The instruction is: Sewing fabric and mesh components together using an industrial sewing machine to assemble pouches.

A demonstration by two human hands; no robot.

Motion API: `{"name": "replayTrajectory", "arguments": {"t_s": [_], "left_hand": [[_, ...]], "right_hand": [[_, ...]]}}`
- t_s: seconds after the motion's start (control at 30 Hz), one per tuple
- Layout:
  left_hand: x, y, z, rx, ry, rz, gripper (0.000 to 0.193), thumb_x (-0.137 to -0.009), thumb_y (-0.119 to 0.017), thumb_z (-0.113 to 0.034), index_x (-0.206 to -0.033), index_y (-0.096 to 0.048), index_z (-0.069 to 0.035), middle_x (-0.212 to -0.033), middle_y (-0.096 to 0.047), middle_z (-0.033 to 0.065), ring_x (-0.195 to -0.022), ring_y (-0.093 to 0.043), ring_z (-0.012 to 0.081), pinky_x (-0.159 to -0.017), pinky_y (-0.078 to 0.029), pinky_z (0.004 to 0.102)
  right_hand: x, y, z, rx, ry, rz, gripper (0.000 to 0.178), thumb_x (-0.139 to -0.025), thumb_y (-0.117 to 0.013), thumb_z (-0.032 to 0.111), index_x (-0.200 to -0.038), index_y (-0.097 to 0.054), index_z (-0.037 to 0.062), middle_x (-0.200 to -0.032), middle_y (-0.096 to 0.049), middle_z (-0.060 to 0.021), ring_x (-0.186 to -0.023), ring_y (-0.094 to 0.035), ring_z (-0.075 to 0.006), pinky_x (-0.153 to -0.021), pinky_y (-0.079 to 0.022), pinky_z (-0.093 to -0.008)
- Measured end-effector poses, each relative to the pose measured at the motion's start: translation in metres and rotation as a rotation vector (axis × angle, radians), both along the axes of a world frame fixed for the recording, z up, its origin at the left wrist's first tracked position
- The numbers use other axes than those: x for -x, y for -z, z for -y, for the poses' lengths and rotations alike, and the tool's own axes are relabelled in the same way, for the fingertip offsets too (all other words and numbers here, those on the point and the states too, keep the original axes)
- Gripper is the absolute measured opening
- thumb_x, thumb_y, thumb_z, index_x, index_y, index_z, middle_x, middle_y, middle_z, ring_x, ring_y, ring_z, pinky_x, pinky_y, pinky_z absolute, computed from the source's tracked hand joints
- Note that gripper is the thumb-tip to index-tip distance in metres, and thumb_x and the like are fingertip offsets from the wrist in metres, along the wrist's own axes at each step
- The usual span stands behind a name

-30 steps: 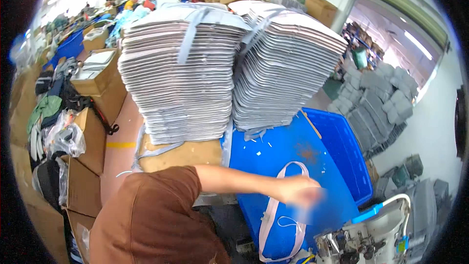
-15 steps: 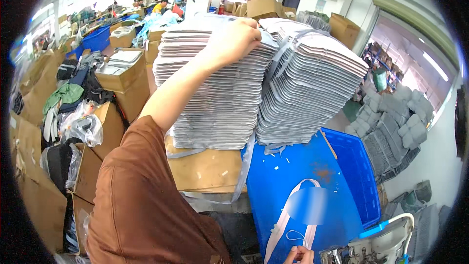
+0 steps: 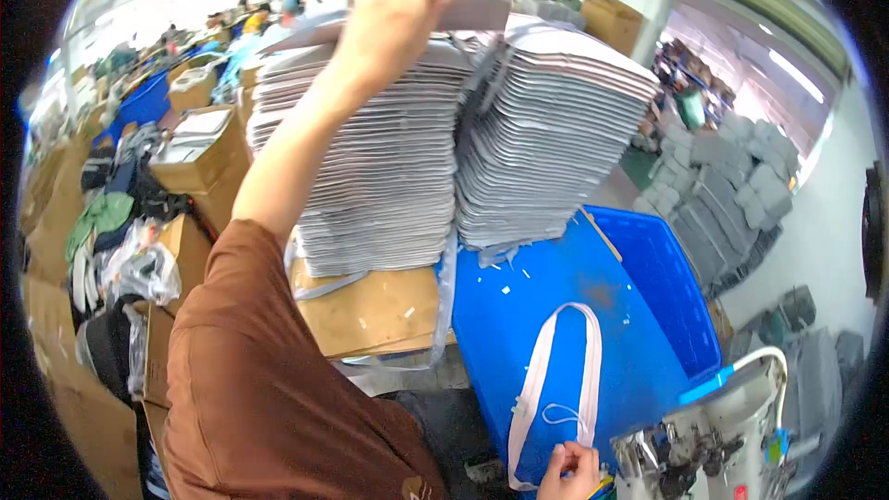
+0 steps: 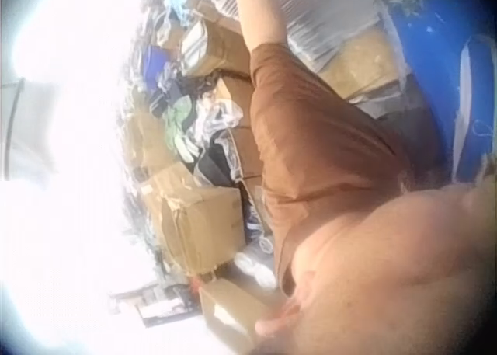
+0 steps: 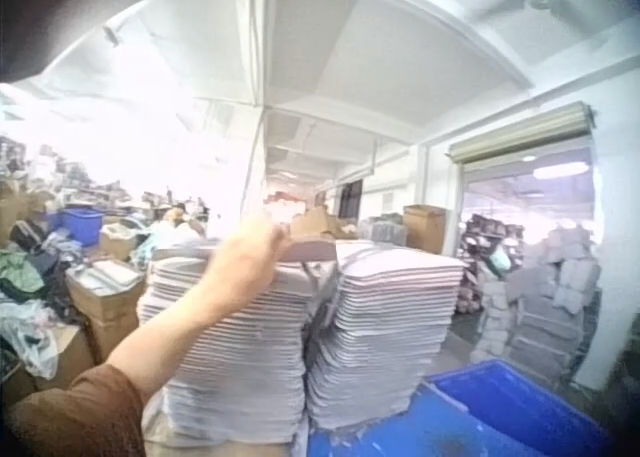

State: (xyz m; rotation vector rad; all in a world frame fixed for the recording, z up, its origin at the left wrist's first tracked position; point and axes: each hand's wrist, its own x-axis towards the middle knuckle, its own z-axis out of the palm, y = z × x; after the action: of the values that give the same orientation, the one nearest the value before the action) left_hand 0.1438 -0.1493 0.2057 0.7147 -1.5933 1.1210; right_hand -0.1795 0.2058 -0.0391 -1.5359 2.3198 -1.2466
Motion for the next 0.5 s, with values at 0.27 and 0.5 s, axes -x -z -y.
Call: {"name": "replayTrajectory", "arguments": {"t_s": [0.27, 0.5], "left_hand": [[0.066, 0.031, -0.118, -0.100, 0.406, -0.265, 0.011, -0.091, -0.063, -0.006, -0.099, -0.066, 0.001, -0.095, -0.069, 0.0099, -0.082, -0.064, 0.0169, -0.075, -0.051, 0.0288], [0.151, 0.090, -0.123, -0.696, 0.929, 0.230, 0.004, -0.093, -0.058, 0.002, -0.095, -0.054, 0.001, -0.084, -0.054, 0.0060, -0.070, -0.052, 0.0086, -0.061, -0.044, 0.0206]], "right_hand": [[-0.011, -0.019, 0.018, 0.089, -0.141, 0.051, 0.024, -0.079, -0.071, 0.001, -0.101, -0.062, 0.0004, -0.091, -0.060, -0.0116, -0.066, -0.059, -0.0203, -0.063, -0.048, -0.0314], [-0.034, -0.021, 0.041, 0.118, -0.358, 0.266, 0.095, -0.077, -0.081, 0.022, -0.148, -0.022, -0.0002, -0.145, -0.032, -0.0253, -0.125, -0.047, -0.0381, -0.095, -0.049, -0.0418]]}}
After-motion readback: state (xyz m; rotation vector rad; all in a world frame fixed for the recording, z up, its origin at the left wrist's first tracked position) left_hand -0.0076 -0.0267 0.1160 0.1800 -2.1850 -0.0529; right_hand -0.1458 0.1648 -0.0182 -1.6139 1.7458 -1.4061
